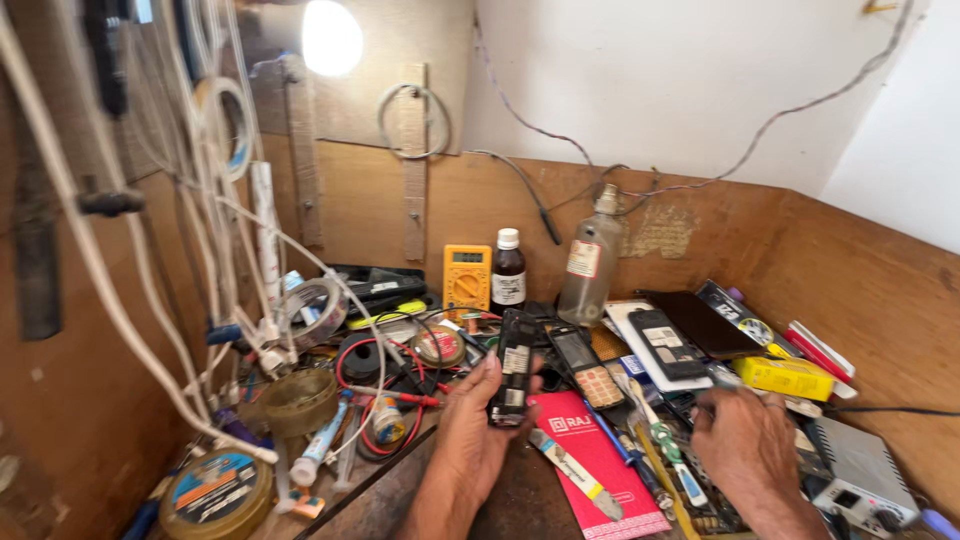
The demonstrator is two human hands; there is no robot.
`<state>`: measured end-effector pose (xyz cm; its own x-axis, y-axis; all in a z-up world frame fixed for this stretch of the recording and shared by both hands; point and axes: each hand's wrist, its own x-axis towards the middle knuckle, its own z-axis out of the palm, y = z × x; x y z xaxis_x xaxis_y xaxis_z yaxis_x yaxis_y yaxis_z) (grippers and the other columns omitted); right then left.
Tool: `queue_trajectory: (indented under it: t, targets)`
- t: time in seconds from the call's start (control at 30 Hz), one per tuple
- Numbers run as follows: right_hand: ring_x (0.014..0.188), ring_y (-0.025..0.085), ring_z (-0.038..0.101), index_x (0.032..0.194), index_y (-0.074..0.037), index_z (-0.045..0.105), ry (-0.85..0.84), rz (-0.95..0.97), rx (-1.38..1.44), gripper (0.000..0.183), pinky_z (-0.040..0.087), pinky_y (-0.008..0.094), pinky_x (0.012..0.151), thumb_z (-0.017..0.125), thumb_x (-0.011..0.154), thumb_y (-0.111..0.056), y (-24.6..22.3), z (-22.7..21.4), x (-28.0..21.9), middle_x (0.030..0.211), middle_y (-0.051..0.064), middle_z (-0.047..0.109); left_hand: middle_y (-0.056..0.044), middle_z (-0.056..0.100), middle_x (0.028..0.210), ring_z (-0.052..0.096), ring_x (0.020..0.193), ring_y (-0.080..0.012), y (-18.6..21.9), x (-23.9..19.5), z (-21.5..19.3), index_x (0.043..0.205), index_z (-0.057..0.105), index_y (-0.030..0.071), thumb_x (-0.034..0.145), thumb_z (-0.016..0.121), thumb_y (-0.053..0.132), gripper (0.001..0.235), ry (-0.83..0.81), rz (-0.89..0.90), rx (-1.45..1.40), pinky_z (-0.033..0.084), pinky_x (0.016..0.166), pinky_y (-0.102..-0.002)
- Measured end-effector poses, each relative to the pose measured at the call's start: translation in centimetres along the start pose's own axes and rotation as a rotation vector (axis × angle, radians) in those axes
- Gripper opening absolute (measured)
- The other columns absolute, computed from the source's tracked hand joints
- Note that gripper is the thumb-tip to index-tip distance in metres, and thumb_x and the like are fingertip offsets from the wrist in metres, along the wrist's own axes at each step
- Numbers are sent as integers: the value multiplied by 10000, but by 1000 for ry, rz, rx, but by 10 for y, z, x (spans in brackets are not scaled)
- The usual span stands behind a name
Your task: The person disassembles a small electronic device on a cluttered workbench, using a screwdriver and a plastic spudger to remove screws and pry open the casing. They separate the back cover from the main body and handle internal components while working at a bench with tools and parts scattered around.
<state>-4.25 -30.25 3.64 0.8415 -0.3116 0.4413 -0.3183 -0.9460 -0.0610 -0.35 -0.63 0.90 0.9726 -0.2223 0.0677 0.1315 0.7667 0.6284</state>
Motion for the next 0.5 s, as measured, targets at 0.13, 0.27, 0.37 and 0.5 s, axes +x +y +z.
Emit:
queue_trajectory:
  t: [0.13, 0.27, 0.37, 0.5]
  targets:
    - [1224, 347, 587, 1154, -190, 767, -85, -18, -55, 336, 479, 545, 1046, 686, 895, -387, 0, 5, 3, 1246, 78, 705, -163, 730, 1229, 702, 1050, -269, 5, -1, -9, 1334, 606, 71, 1012, 485, 381, 463, -107, -94, -240, 602, 811, -418]
    - [1268, 353, 576, 1208, -177, 751, -194, 4, -85, 371, 487, 559, 1046, 682, 927, -409, 6, 1, 15, 1256, 101, 707, -179, 706, 1287, 699, 1082, -280, 10, 1, -11, 1370, 585, 47, 1025, 456, 381, 498, -121, -100, -297, 604, 837, -413]
    - [1295, 350, 567, 1215, -195, 758, -258, 4, -105, 407, 479, 570, 1062, 699, 916, -464, 7, 0, 19, 1274, 83, 715, -191, 698, 1311, 691, 1105, -286, 12, 0, -11, 1392, 572, 34, 1036, 451, 383, 513, -189, -93, -301, 596, 856, -409]
    - [1262, 343, 610, 1239, -220, 757, -319, 55, -83, 520, 499, 534, 1072, 755, 849, -563, 7, 2, 28, 1224, 95, 761, -196, 691, 1318, 689, 1128, -291, 14, -3, -8, 1408, 560, 7, 1043, 431, 392, 547, -227, -98, -240, 590, 868, -408]
